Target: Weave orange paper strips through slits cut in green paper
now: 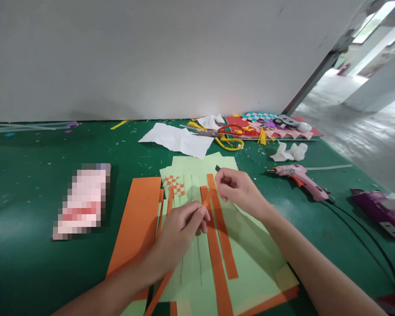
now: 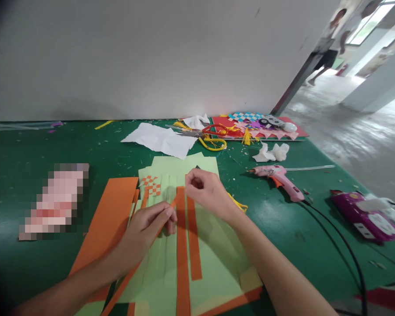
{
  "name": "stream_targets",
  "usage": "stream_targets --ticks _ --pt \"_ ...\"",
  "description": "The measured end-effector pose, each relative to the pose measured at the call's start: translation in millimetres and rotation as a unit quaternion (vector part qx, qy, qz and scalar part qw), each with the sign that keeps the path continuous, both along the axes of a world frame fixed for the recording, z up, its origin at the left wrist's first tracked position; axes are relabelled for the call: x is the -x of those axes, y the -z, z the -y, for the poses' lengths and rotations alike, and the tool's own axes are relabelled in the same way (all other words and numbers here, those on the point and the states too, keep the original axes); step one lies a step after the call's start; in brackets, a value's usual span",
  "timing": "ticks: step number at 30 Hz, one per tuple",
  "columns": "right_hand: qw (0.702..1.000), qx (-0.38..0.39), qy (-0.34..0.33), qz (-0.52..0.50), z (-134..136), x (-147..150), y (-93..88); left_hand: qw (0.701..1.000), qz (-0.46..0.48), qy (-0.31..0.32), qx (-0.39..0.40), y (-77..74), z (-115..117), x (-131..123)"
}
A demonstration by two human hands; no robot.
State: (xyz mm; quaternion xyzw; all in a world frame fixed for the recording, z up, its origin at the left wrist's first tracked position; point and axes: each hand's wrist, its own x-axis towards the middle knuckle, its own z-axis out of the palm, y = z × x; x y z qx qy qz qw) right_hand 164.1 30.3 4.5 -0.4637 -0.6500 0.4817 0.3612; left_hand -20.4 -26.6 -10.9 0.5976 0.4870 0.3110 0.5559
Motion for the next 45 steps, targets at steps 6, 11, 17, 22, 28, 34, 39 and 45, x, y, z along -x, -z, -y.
stream_targets --ticks 6,11,17,22,28,34,39,45 --pt "0.993 0.091 -0.062 -0.045 -1.2 0.5 -4.0 1.000 0.011 -0.007 -0.001 0.4 0.4 0.2" --pt "0.982 0.108 -0.153 -0.018 4.8 7.0 -3.8 1.000 0.015 -0.013 0.007 -0.9 -0.6 -0.6" --pt "0.984 0.107 -0.142 -0.019 6.8 7.6 -2.1 1.000 -0.010 -0.006 -0.007 -0.7 -2.1 -1.1" --pt "0.985 0.104 -0.138 -0.010 7.1 7.0 -3.0 1.000 -0.011 0.002 -0.015 -0.1 -2.6 -0.7" --pt "0.986 0.102 -0.133 -0.008 8.1 7.5 -4.3 1.000 -0.020 0.001 -0.016 -2.5 -1.4 -0.8" --pt "0.987 0.090 -0.131 -0.002 8.6 7.5 -0.9 0.999 -0.038 -0.003 -0.024 -4.2 -2.1 -1.0" --pt "0.987 0.092 -0.132 -0.004 8.2 7.2 -0.6 0.999 -0.030 -0.007 -0.023 -1.8 -2.5 -0.3" --pt "0.988 0.104 -0.117 0.004 3.2 1.8 -5.0 1.000 -0.007 -0.014 -0.003 2.2 -0.4 0.1"
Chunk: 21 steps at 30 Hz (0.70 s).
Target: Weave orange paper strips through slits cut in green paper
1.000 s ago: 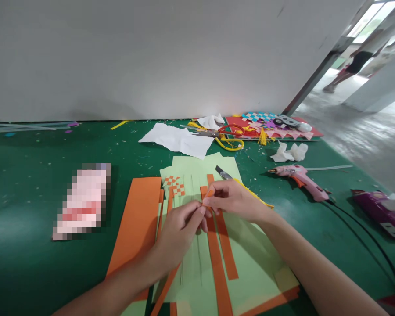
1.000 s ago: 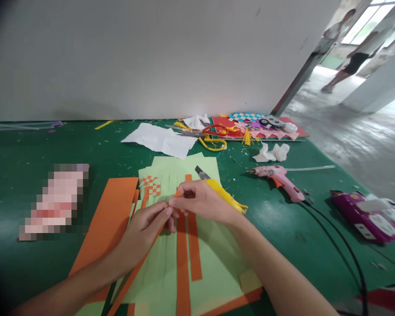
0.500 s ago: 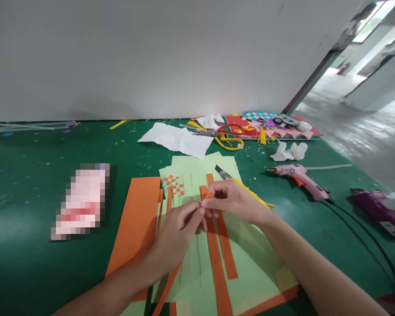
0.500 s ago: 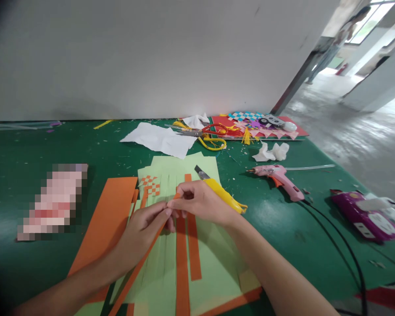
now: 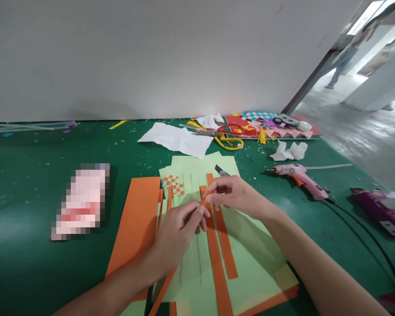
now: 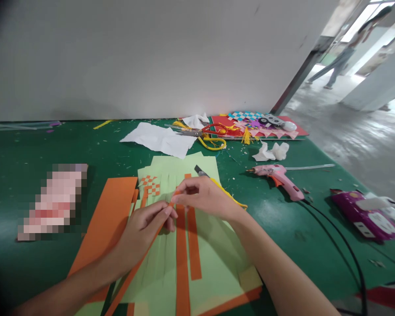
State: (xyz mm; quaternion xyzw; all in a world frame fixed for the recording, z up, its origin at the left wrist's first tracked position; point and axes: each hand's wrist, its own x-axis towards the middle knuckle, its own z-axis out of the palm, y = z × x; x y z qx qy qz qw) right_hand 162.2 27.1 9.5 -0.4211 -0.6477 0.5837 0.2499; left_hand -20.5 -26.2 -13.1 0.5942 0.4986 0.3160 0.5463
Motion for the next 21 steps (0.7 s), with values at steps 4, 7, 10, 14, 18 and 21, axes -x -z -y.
stream_targets --ticks 4,7,10,14,18,21 --pt "0.999 -0.036 0.019 -0.009 -0.7 -1.4 -1.7 1.000 0.004 0.002 0.010 1.1 0.5 0.0" --pt "0.999 -0.046 0.017 -0.007 -0.2 -0.7 -1.2 1.000 -0.008 0.002 0.002 -0.4 -0.1 -0.1" --pt "0.999 -0.033 0.000 -0.010 1.0 0.7 0.7 0.999 -0.036 0.007 -0.020 -2.2 -0.6 -0.4" --pt "0.999 -0.030 -0.006 -0.010 3.0 2.6 3.6 0.999 -0.034 0.007 -0.021 -1.4 -0.8 -1.0" --pt "1.000 -0.023 -0.003 -0.016 3.8 3.9 3.9 0.999 -0.029 0.003 -0.021 0.2 -0.8 -1.2" --pt "1.000 -0.018 0.001 -0.021 4.3 5.2 3.2 0.999 -0.036 0.003 -0.025 0.3 -0.8 -1.1"
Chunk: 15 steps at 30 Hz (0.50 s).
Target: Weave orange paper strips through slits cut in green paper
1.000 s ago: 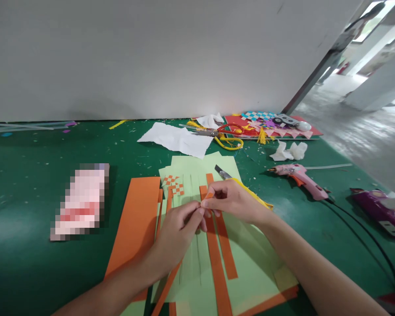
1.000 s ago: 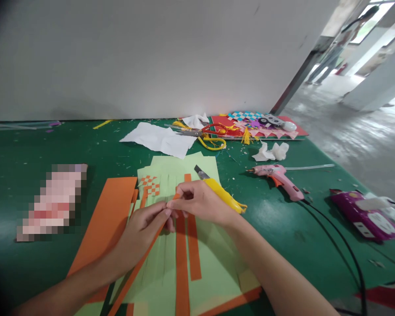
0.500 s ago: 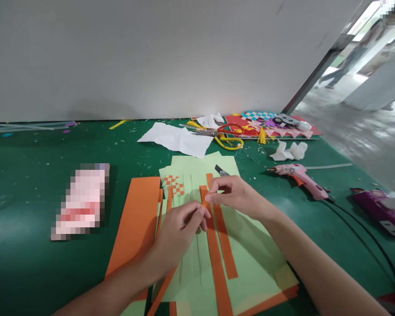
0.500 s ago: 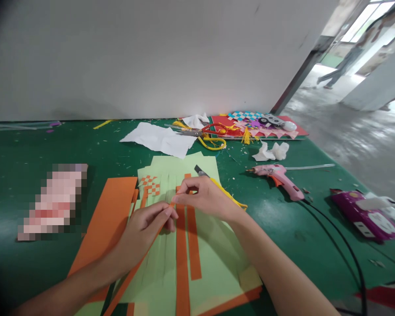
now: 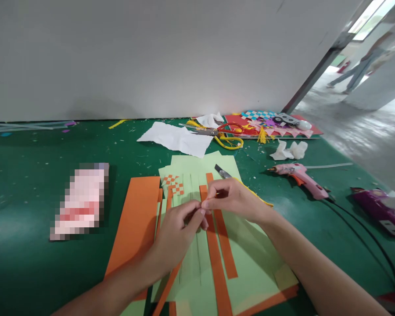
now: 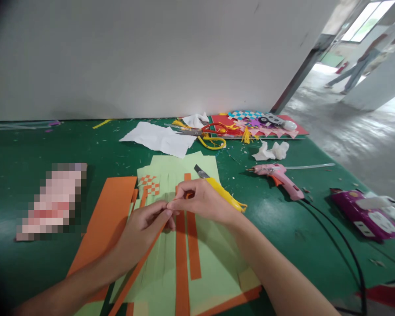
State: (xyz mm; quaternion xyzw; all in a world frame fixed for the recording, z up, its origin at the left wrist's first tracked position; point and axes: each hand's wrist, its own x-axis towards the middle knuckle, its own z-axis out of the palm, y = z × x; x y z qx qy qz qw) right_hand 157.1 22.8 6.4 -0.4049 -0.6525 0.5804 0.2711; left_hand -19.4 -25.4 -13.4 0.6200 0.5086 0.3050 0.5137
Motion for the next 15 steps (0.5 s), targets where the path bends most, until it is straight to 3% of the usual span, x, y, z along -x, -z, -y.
stream_targets --ticks 15 --pt "0.997 0.001 -0.064 0.044 -7.4 -10.3 -1.4 1.000 0.009 -0.011 -0.003 -1.5 -0.5 0.7"
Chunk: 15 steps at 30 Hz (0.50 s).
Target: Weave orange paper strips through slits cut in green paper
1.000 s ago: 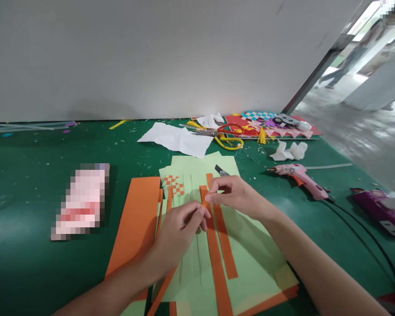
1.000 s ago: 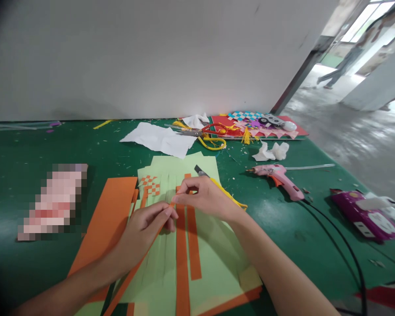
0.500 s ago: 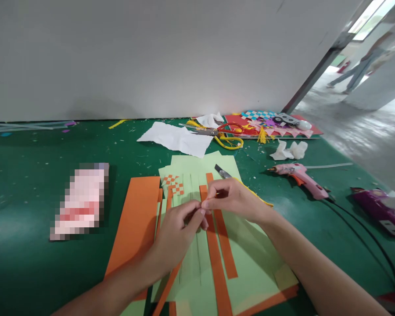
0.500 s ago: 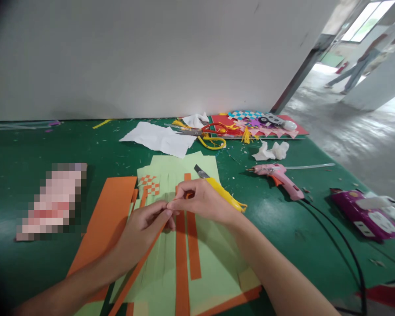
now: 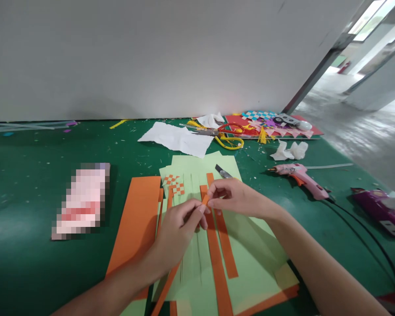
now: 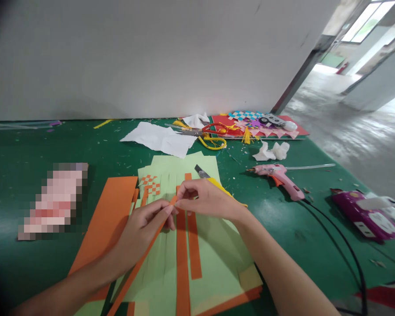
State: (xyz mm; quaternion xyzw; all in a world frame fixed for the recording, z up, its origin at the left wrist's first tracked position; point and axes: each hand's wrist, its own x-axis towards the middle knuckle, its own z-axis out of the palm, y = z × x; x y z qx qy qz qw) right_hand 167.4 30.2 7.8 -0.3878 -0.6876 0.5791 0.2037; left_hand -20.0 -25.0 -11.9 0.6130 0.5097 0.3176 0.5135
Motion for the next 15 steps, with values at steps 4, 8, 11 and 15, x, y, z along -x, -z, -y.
stream_targets --ticks 4,8,11,15 --pt "1.000 -0.014 0.006 0.012 3.2 5.3 1.9 1.000 0.009 0.009 0.003 1.8 -0.6 0.4" --pt "1.000 -0.002 0.009 0.016 5.3 9.1 2.5 1.000 0.021 0.019 0.012 2.7 -0.7 0.5" --pt "1.000 -0.013 0.018 0.015 7.4 12.1 4.0 1.000 0.012 0.019 0.013 1.4 -0.7 0.4" --pt "0.998 -0.040 0.040 0.022 9.6 14.6 5.0 1.000 0.010 0.020 0.014 -0.4 -1.1 0.6"
